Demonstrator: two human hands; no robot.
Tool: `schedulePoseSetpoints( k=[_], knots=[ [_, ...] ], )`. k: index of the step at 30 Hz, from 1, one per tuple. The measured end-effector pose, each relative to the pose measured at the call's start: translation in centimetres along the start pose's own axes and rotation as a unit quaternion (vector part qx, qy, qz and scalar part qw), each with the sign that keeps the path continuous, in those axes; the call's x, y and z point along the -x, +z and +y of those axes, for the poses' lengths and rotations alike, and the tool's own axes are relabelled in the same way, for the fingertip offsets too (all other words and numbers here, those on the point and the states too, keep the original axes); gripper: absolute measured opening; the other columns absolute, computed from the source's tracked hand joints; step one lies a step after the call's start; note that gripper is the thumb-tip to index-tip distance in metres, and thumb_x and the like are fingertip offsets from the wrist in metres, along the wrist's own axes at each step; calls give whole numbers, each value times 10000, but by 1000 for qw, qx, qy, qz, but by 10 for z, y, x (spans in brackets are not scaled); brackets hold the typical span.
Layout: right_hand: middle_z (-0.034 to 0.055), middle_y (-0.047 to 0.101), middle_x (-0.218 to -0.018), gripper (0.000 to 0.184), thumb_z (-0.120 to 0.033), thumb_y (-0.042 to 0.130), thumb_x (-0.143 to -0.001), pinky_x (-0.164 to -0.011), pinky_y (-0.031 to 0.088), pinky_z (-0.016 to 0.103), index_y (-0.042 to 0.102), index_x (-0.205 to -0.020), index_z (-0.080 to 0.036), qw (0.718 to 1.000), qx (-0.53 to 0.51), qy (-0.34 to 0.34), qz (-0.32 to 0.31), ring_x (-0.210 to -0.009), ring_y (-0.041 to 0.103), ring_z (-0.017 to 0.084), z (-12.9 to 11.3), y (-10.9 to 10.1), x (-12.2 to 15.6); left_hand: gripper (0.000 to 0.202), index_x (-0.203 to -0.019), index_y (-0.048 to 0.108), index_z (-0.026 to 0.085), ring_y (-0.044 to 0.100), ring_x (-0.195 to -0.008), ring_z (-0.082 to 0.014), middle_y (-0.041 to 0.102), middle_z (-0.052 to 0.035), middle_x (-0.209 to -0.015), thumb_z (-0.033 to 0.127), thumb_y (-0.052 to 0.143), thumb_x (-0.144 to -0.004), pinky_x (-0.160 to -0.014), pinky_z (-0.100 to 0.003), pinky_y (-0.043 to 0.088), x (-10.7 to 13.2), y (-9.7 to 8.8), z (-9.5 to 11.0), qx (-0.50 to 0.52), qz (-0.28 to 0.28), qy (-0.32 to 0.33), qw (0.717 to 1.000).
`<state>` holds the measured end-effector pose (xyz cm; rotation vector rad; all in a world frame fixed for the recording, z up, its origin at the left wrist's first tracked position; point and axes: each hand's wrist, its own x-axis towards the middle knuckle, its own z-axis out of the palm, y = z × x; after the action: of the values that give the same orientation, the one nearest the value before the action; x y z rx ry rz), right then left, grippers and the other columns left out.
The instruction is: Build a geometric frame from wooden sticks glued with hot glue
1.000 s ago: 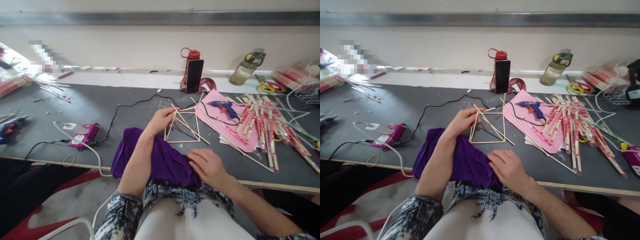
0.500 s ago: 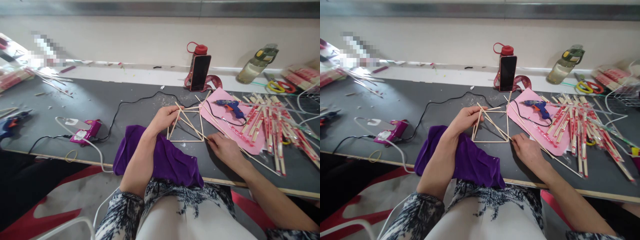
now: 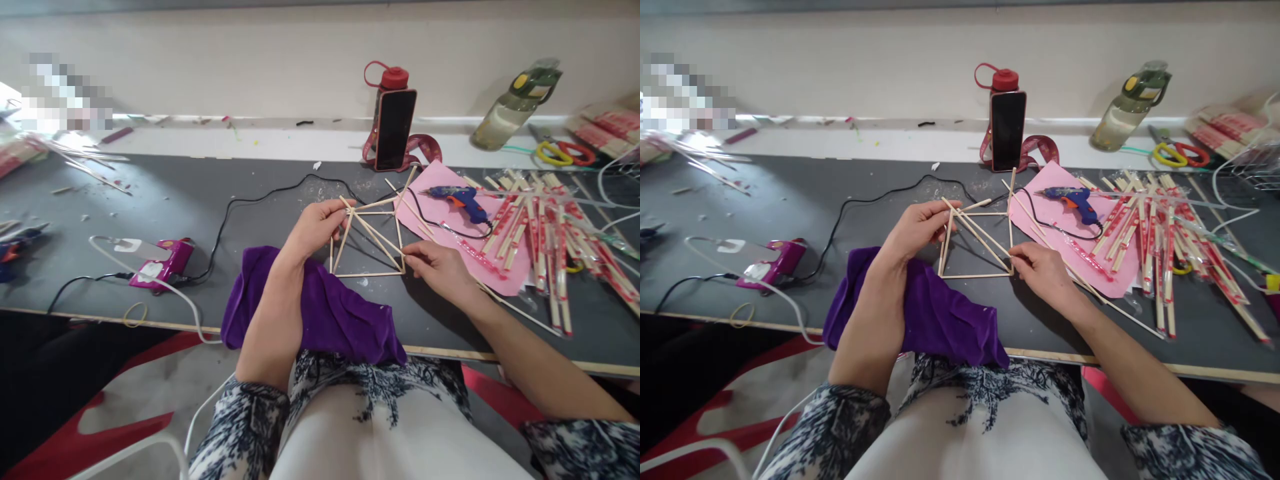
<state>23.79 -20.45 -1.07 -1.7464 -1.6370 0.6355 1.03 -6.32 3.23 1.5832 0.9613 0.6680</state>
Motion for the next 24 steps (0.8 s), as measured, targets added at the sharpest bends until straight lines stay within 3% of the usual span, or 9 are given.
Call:
schedulePoseSetpoints(
  k=[9, 13, 19, 24],
  knots=[
    [-4, 688, -766, 174, -241, 562, -854, -562, 455, 259, 710, -935, -200, 1000, -4, 5, -6, -540, 610, 112, 1, -1, 5, 355, -1107, 715, 128, 474, -460, -40, 668, -24, -700, 280, 597, -809, -430, -156, 348, 2, -18, 1, 0, 94, 13, 995],
    [-5, 686, -755, 170, -231, 559, -858, -565, 451, 255, 710, -929, -199, 1000, 3, 1, -8, -543, 606, 110, 1, 0, 6, 341, -1105, 714, 128, 491, -469, -38, 674, -28, -716, 243, 575, -816, -425, -146, 349, 0, -13, -1, -7, 83, 2, 997],
    [-8, 684, -754, 167, -226, 550, -863, -558, 451, 251, 704, -927, -206, 1000, 3, -5, -8, -543, 602, 109, 2, 0, 9, 504, -1327, 576, 130, 588, -559, -62, 697, -48, -831, 156, 522, -827, -463, -145, 430, -1, -6, 0, 2, 85, -3, 996],
    [5, 696, -782, 192, -240, 551, -858, -559, 463, 263, 703, -969, -204, 1000, 4, 5, -8, -550, 603, 119, 4, 2, 9, 512, -1345, 557, 145, 614, -594, -72, 699, -52, -871, 149, 516, -834, -466, -143, 447, -2, -8, -1, -9, 85, 4, 996]
  ],
)
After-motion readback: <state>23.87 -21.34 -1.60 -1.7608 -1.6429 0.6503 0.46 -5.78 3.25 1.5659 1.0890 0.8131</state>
